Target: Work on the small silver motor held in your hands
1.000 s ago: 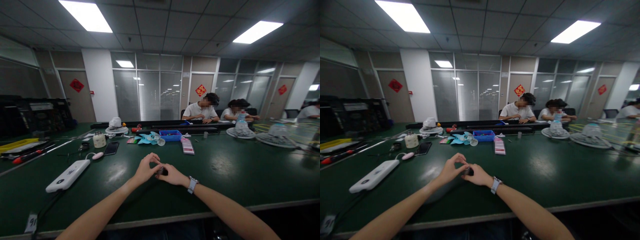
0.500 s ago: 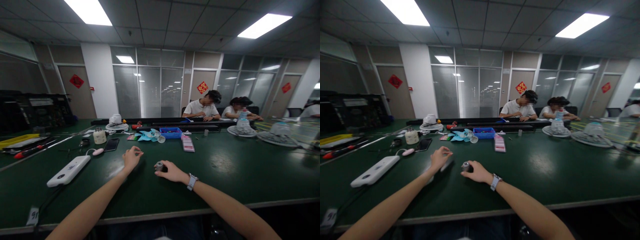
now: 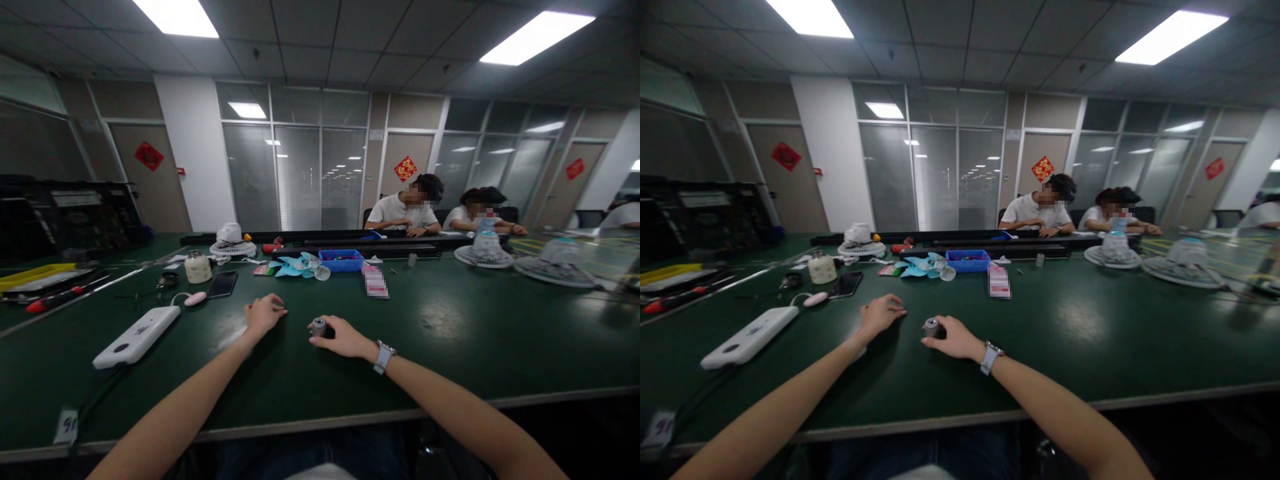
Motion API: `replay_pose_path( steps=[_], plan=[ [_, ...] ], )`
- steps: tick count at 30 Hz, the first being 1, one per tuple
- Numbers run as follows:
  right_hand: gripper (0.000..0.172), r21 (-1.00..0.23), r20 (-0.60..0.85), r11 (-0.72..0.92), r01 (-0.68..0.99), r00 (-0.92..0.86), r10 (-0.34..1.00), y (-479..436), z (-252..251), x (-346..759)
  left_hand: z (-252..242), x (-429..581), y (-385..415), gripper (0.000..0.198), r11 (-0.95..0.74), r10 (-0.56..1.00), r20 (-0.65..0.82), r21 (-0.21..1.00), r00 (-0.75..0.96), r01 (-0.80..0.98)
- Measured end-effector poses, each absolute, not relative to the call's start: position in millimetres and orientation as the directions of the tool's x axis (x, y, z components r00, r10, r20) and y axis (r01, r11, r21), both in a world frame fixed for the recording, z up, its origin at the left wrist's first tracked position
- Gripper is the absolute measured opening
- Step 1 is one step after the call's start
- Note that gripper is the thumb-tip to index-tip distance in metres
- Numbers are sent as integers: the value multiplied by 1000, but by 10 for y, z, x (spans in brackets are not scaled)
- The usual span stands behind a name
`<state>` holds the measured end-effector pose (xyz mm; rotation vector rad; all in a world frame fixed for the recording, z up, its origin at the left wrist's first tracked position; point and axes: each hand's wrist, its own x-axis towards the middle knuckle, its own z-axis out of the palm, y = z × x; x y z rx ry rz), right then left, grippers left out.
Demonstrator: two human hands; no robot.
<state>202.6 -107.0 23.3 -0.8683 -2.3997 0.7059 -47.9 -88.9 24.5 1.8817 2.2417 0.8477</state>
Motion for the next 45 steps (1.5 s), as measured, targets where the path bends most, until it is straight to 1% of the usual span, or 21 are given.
replay_pose_path(
  steps=[2, 3, 5, 8, 9, 11, 14, 20, 25, 31, 39, 42, 45],
  plan=[
    [40, -608, 262, 661, 439, -675, 689, -1072, 234, 2023, 242, -473, -884, 21, 61, 927, 297, 482, -228, 874],
    [40, -607, 262, 660, 443, -672, 692, -1074, 236, 2022, 241, -461, -884, 21, 21, 921, 327, 504, -212, 864],
    [39, -605, 265, 660, 446, -669, 695, -1078, 239, 2020, 250, -406, -893, 17, -136, 891, 429, 560, -146, 817],
    [37, -609, 271, 661, 439, -668, 693, -1073, 234, 2017, 288, -239, -960, 17, -431, 810, 586, 624, -25, 652],
    [38, -610, 271, 661, 437, -669, 692, -1067, 227, 2015, 305, -168, -998, 20, -493, 796, 606, 646, 2, 582],
    [39, -611, 269, 657, 441, -665, 697, -1047, 204, 2009, 340, -30, -1084, 27, -552, 801, 596, 702, 53, 451],
    [41, -611, 274, 655, 444, -658, 702, -1014, 159, 2002, 379, 112, -1198, 27, -560, 820, 560, 740, 121, 372],
    [35, -582, 327, 697, 419, -664, 672, -996, 135, 1994, 395, 151, -1277, 24, -551, 832, 529, 753, 167, 359],
    [35, -571, 312, 694, 440, -666, 678, -1010, 156, 1992, 417, 150, -1306, 23, -558, 828, 528, 742, 190, 371],
    [37, -582, 308, 682, 443, -657, 688, -1004, 137, 1995, 429, 163, -1327, 15, -583, 807, 558, 694, 196, 424],
    [37, -580, 332, 706, 406, -673, 661, -1006, 149, 1999, 390, 168, -1321, 25, -579, 810, 549, 693, 206, 429],
    [36, -584, 347, 716, 384, -679, 647, -1010, 154, 1998, 396, 151, -1307, 24, -583, 809, 541, 681, 232, 444],
    [39, -588, 349, 714, 380, -677, 648, -1003, 142, 1997, 388, 135, -1284, 25, -574, 818, 518, 700, 252, 424]
  ],
)
